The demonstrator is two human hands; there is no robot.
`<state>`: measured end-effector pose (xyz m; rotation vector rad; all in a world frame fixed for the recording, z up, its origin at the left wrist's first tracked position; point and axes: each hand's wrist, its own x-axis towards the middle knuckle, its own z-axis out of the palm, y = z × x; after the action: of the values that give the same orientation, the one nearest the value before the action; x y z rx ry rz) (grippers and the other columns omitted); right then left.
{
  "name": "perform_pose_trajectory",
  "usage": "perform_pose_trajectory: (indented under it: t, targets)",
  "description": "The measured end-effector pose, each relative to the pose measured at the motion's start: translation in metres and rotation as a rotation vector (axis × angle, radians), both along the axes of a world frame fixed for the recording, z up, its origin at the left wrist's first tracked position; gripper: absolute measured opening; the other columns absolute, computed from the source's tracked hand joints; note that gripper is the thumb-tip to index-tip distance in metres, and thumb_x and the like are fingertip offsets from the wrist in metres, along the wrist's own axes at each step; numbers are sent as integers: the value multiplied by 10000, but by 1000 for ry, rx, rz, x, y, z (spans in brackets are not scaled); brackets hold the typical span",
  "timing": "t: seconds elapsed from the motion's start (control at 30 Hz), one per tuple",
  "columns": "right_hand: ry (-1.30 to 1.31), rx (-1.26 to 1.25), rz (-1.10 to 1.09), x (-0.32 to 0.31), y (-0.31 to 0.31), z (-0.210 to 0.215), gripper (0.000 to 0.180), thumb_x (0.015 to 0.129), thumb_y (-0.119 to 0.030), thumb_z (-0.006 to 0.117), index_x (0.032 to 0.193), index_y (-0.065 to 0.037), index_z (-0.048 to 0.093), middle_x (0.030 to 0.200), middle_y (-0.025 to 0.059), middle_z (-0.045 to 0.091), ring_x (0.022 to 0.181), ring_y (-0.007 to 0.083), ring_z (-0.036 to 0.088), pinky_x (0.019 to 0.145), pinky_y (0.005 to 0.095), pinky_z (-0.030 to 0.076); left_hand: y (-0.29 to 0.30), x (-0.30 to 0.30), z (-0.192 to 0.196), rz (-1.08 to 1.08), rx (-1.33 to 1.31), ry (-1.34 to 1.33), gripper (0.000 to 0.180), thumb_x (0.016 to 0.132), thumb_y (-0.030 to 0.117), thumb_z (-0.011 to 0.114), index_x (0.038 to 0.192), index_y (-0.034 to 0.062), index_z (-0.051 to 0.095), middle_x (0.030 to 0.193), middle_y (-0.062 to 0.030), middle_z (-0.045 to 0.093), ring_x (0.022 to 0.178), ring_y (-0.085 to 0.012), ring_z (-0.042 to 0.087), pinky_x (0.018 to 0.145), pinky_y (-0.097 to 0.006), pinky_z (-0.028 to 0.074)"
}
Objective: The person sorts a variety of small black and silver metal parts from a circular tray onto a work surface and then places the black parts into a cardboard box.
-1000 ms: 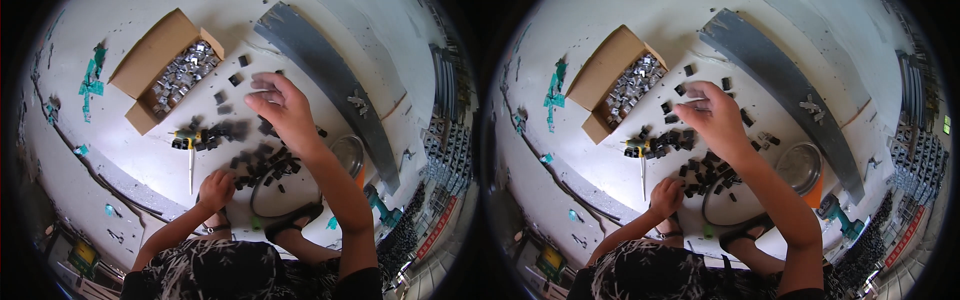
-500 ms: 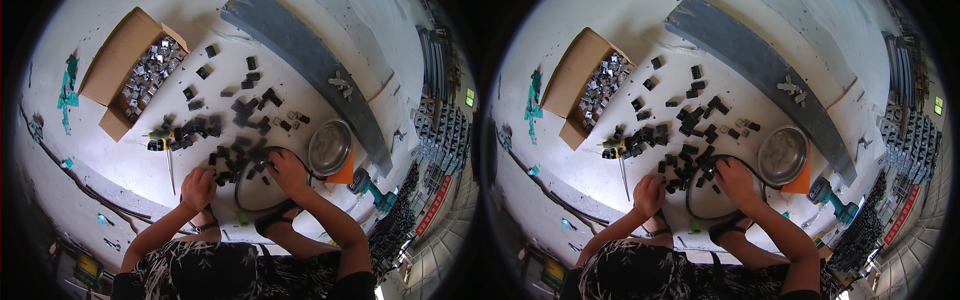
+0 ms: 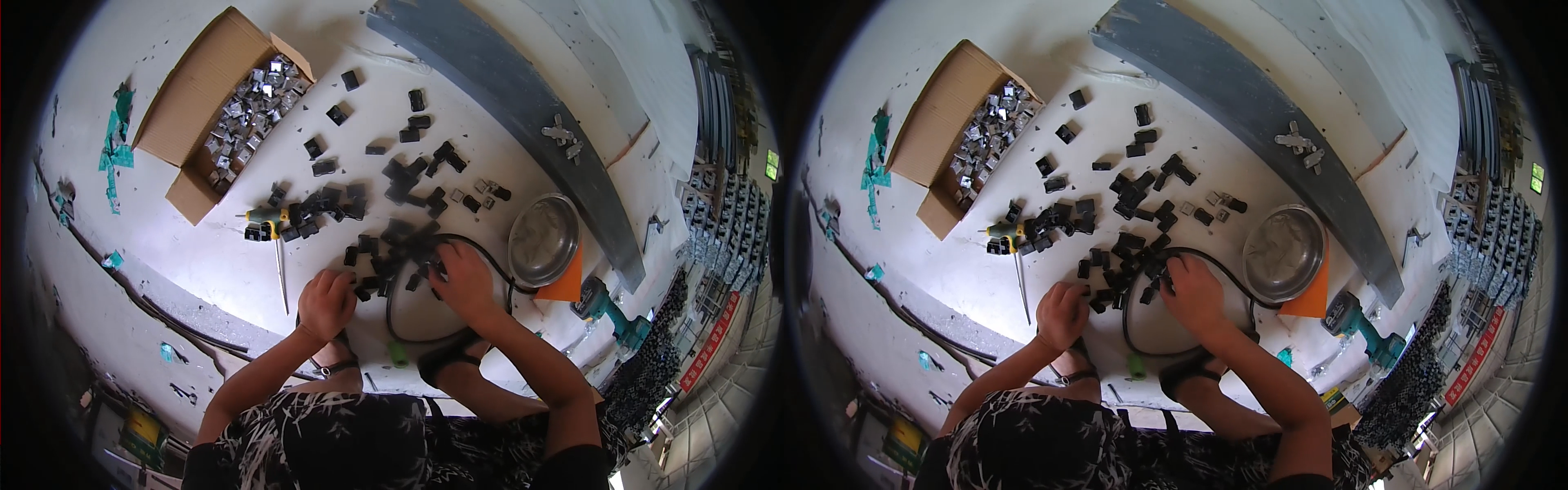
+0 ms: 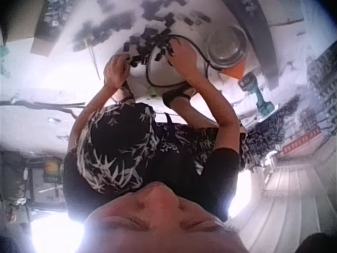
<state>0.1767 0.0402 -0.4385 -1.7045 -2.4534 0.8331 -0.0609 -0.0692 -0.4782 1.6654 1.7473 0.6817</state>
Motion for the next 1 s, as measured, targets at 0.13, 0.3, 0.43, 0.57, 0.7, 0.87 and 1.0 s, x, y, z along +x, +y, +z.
perform_pose_trajectory:
  t: [0.13,0.3,0.43,0.57,0.7,0.87,1.0]
  targets:
    - [-95,14,121,-7,0,0,222,761,-126,710,957,-118,606,947,69,573,874,268,608,680,362,548,0,-1,-1,8,25,17,261,749,31,653,1006,75,640,904,-91,599,808,-295,616,679,-393,517]
    - [-196,149,345,-4,-4,-10,255,741,-103,639,994,-134,646,959,58,573,848,251,597,619,316,549,-2,0,-3,13,8,7,268,750,46,654,1015,79,636,893,-86,589,810,-289,616,676,-389,517]
    - [-194,217,411,-3,-4,-8,292,725,-115,624,1014,-128,664,942,55,569,848,237,595,608,310,545,-1,-2,-3,12,31,16,261,752,50,652,1011,79,636,893,-85,589,809,-287,615,673,-387,515]
    - [-151,312,418,1,-5,-11,287,738,-120,621,1020,-121,670,951,64,589,822,228,593,600,309,542,-1,-2,-2,8,32,15,254,754,50,651,1006,80,638,894,-85,590,807,-287,613,670,-386,513]
    - [-120,232,351,3,-5,-17,326,726,-91,650,1051,-107,670,938,87,606,776,262,600,601,317,541,0,0,-1,5,31,18,243,760,49,649,1001,76,639,888,-89,589,804,-289,613,671,-389,512]
    - [377,-617,-349,-5,15,-1,342,761,-7,593,1100,-36,628,1042,112,617,940,284,637,745,354,568,1,0,-1,4,19,-1,248,760,49,651,1006,74,638,890,-91,594,808,-295,615,682,-395,514]
    - [1123,-1206,-725,-62,43,31,347,849,-20,481,1183,44,553,1157,186,597,1120,300,618,977,419,524,2,-4,5,5,27,11,253,759,47,646,1011,71,637,903,-93,600,822,-302,620,694,-399,517]
